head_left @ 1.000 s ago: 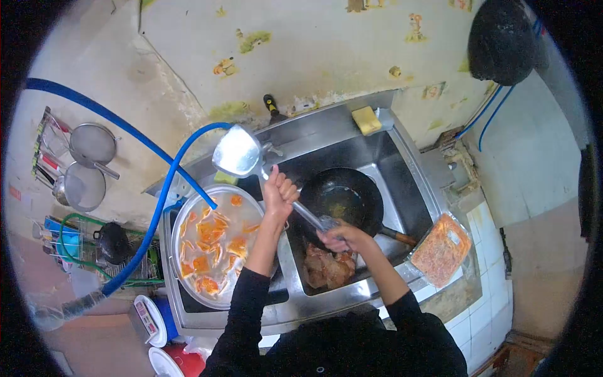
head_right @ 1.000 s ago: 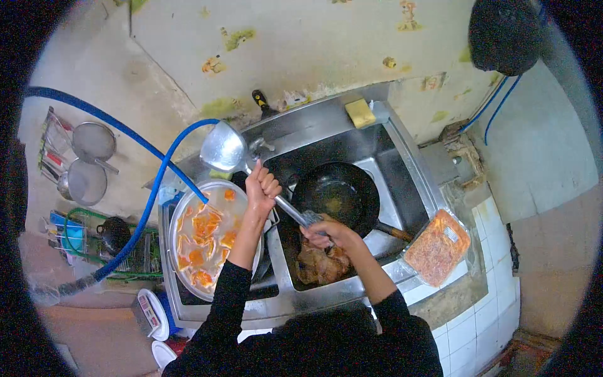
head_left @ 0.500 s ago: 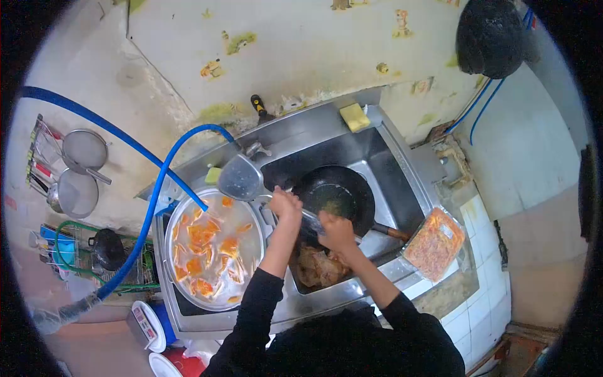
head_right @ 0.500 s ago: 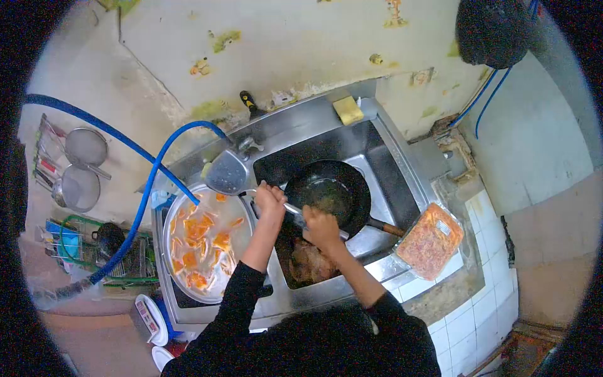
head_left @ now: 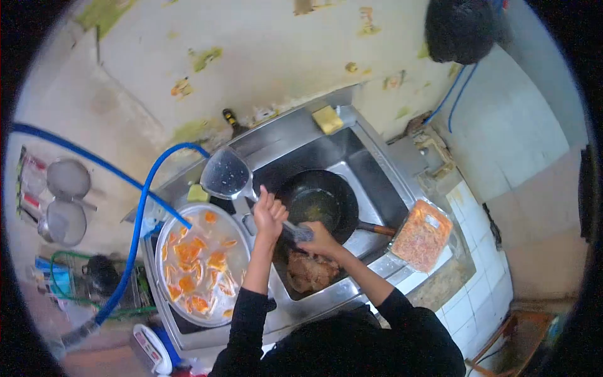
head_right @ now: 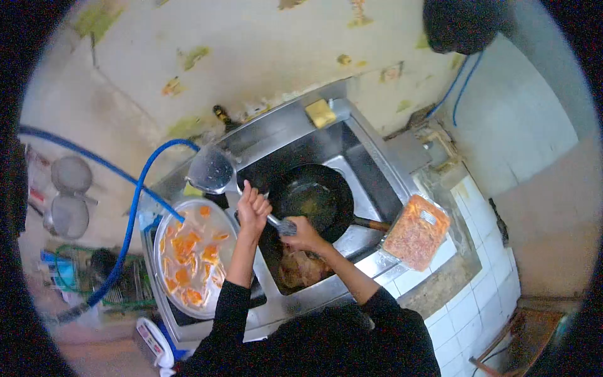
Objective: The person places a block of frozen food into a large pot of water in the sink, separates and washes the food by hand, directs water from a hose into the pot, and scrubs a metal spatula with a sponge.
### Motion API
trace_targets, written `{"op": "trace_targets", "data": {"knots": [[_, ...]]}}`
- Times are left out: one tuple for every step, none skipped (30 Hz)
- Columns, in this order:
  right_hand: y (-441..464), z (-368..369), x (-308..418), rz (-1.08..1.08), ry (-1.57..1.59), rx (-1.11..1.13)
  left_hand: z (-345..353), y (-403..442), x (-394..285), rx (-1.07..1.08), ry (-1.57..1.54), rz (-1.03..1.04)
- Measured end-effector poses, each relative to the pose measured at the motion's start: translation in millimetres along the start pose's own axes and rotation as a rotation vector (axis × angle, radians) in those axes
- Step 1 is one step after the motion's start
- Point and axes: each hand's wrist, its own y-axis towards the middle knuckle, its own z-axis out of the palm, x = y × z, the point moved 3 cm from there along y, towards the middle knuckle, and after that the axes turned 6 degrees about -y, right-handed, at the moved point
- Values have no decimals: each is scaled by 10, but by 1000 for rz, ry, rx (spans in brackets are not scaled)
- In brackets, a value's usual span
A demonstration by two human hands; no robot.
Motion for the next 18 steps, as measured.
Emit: {"op": "trace_targets", "data": {"knots": [[110, 92, 33, 27, 352, 131, 70, -47, 10, 73, -6, -98], [151, 102, 51, 149, 578, 334, 62, -63, 52, 110, -65, -167], [224, 115, 19, 168, 738, 521, 6, -17, 63, 165, -136, -183], [295, 119, -25, 178, 892, 714, -23, 39, 39, 220, -208, -197], [352, 109, -116, 229, 916, 701, -62, 102, 0, 238, -198, -169], [344, 110, -189, 287, 940, 692, -81, 137, -51, 251, -193, -138], [294, 81, -219, 292, 965, 763, -85, 169, -128, 305, -254, -115], [233, 27, -272, 283, 965, 748, -120, 210, -242, 287, -257, -84], [132, -35, -387, 362, 956, 773, -106, 220, -353, 233, -223, -18], [30, -110, -525, 445, 949, 800, -107, 218, -457, 175, -189, 48], [-60, -227, -668, 506, 859, 796, -160, 259, -520, 261, -213, 52], [-159, -315, -714, 504, 861, 792, -215, 298, -589, 345, -237, 60], [-227, -412, -724, 380, 650, 659, -202, 315, -680, 374, -285, 73], [-287, -488, -717, 261, 439, 524, -189, 355, -693, 371, -286, 70], [-357, -546, -666, 301, 345, 346, -176, 383, -703, 302, -291, 66], [-421, -587, -557, 308, 344, 365, -119, 361, -755, 230, -294, 72], [-414, -702, -400, 155, 169, 273, -93, 328, -708, 52, -91, 147], [-368, -793, -293, -10, -5, 190, -176, 400, -618, 216, -190, 69]]}}
